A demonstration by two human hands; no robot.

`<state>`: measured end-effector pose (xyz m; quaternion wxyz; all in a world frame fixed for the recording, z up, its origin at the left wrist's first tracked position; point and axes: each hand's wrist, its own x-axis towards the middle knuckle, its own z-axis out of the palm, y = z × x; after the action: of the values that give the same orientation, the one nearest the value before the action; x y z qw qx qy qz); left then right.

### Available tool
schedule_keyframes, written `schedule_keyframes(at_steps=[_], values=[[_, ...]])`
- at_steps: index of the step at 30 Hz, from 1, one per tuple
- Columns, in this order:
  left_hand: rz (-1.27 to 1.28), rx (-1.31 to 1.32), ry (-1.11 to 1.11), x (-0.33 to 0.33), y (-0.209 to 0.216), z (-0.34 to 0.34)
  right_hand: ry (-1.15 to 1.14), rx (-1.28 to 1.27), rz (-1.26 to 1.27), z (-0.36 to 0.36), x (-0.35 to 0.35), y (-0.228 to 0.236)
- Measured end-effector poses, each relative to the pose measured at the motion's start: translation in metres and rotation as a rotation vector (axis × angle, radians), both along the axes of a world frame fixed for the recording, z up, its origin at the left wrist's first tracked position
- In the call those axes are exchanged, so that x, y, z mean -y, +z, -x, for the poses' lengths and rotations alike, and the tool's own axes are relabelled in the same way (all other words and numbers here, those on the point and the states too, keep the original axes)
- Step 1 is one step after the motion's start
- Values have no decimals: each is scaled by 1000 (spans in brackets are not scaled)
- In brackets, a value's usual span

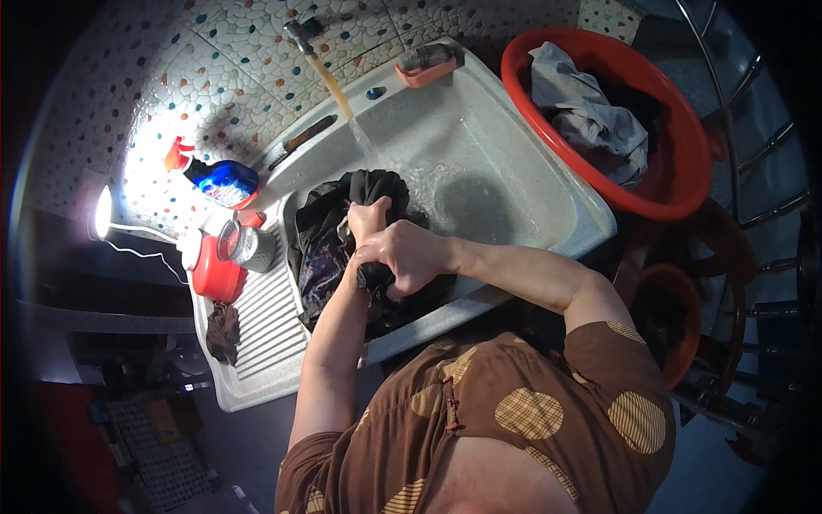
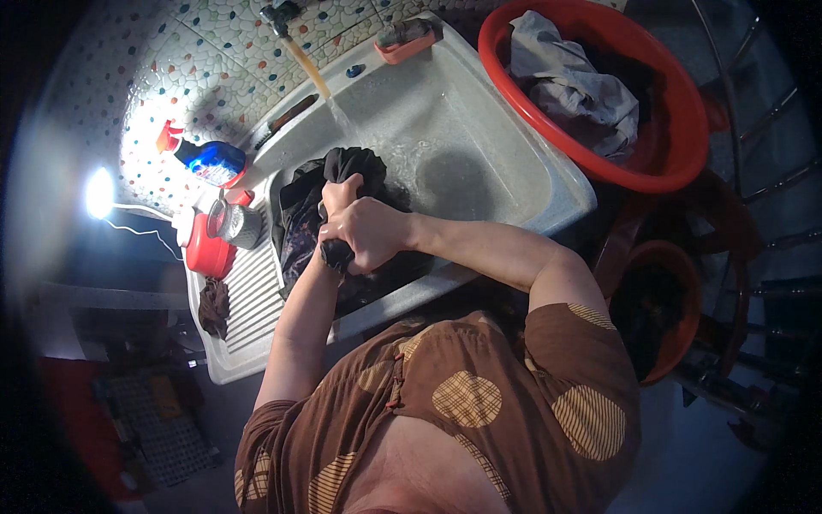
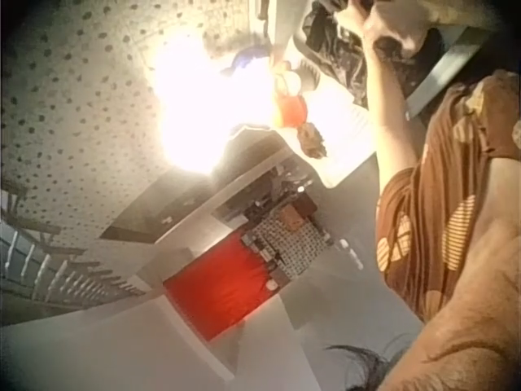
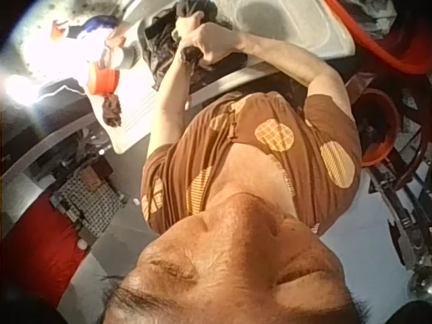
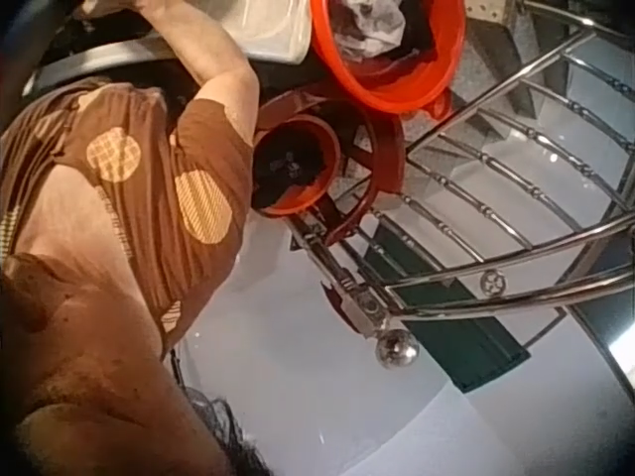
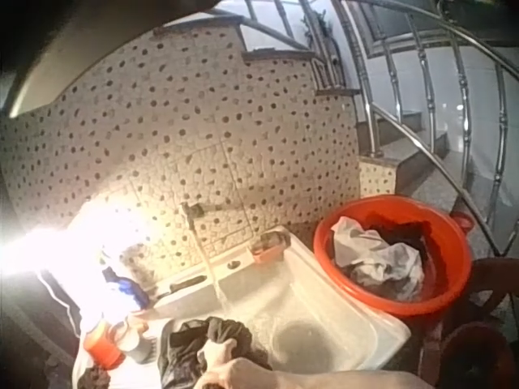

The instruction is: Hand washing various items of clothing in a laundry sink and rinsing them in a red basin.

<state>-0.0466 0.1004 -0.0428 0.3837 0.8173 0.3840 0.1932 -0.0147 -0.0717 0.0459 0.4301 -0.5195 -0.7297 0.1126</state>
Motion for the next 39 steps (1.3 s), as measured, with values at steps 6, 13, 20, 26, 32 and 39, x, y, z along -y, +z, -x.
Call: schedule_keyframes(at_steps=[6,13,20,26,32,39], values=[[-70,-109,47,50,33,-16,27,101,-87,2,11,-13],[364,308,54,-6,28,24,-169,-837,15,-39,-9,-28],[591,688,-170,2,126,67,-630,-1436,45,-91,-21,-57],[-122,207,-419,56,185,68,-457,-1420,124,-84,-18,-42],[-199,280,-427,34,173,62,-34,-1258,154,-66,16,18],[-630,38,-552,152,249,66,-26,-1188,-219,-43,52,52]])
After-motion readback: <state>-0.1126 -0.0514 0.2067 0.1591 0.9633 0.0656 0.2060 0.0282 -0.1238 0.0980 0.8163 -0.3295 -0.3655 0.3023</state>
